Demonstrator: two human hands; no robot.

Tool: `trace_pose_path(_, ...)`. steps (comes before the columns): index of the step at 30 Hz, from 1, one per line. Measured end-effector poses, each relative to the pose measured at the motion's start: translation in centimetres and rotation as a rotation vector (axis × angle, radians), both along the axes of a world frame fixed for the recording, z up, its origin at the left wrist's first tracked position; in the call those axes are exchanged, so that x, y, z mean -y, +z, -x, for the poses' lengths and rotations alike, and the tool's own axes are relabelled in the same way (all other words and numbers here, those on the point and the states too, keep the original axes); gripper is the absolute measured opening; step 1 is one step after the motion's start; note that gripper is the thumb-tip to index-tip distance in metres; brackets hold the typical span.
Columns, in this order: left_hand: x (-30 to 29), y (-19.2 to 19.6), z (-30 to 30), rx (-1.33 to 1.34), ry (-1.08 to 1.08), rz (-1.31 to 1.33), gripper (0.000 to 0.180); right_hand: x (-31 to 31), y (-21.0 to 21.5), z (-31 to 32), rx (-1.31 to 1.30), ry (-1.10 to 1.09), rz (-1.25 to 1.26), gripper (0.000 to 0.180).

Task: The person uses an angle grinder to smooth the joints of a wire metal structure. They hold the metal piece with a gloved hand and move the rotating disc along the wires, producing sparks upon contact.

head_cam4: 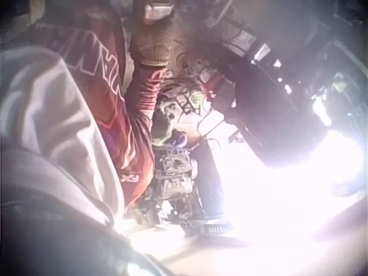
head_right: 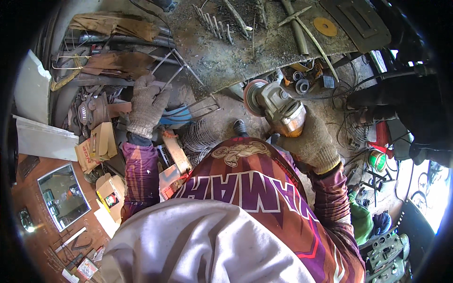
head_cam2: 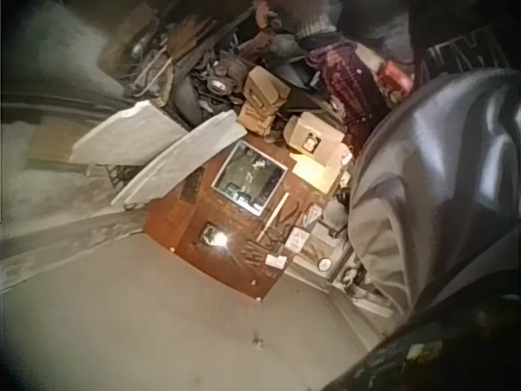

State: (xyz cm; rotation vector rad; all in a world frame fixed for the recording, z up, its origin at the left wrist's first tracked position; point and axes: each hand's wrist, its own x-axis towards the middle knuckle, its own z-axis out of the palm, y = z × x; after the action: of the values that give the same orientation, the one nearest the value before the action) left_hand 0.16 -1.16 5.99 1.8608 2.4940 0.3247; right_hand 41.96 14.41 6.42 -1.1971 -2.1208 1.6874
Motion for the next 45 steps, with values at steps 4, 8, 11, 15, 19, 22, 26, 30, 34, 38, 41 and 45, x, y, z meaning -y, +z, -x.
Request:
trace_pose_path(4, 0.4, 1.1, -2.6, 0.164, 0.134, 0.046, 0.038, -0.4, -0.2, -0.2, -0.044, 0.014, 0.049, 0.068)
trace_pose_path(8, 1.7, -0.2, -4.2, 0.244, 0.224, -0.226, 0.085, -0.7, 0.2, 0.0, -0.026, 0.044, 0.096, 0.067)
trace_pose_path(11, 2.1, 0.6, -5.9, 0.119, 0.171, -0.213, 0.105, -0.8, -0.3, 0.1, -0.097, 0.083, 0.043, 0.067)
trace_pose_path(15, 2.4, 3.0, -7.9, 0.168, 0.233, -0.155, 0.103, -0.5, -0.7, 0.4, -0.029, 0.126, 0.048, 0.069)
trace_pose_path(19, 3.0, 3.4, -8.3, 0.170, 0.233, -0.219, 0.101, 0.4, -2.3, 0.6, -0.104, 0.110, -0.007, 0.075)
trace_pose_path(22, 2.8, 3.3, -8.1, 0.157, 0.233, -0.206, 0.102, 0.6, -1.8, 1.4, -0.062, 0.146, -0.009, 0.079)
trace_pose_path(26, 2.0, 3.6, -7.9, 0.056, 0.225, -0.082, 0.104, 2.0, -1.9, 2.5, 0.002, 0.095, -0.053, 0.079)
trace_pose_path(30, 1.9, 3.2, -7.3, 0.113, 0.186, -0.131, 0.109, 3.1, -1.7, 4.2, -0.057, 0.083, 0.004, 0.078)
trace_pose_path(34, 1.8, 2.9, -6.7, 0.109, 0.167, -0.130, 0.109, 3.8, -1.9, 5.2, -0.001, 0.065, 0.012, 0.074)
trace_pose_path(38, 1.7, 2.6, -6.5, 0.094, 0.126, -0.152, 0.105, 4.0, -1.7, 6.0, 0.052, 0.076, -0.018, 0.076)
trace_pose_path(41, 1.8, 2.7, -6.4, 0.132, 0.137, -0.125, 0.106, 4.0, -1.7, 6.5, 0.065, 0.081, -0.033, 0.078)
trace_pose_path(45, 1.5, 2.4, -6.5, 0.173, 0.141, -0.075, 0.110, 3.5, -0.6, 7.4, 0.038, 0.114, -0.030, 0.068)
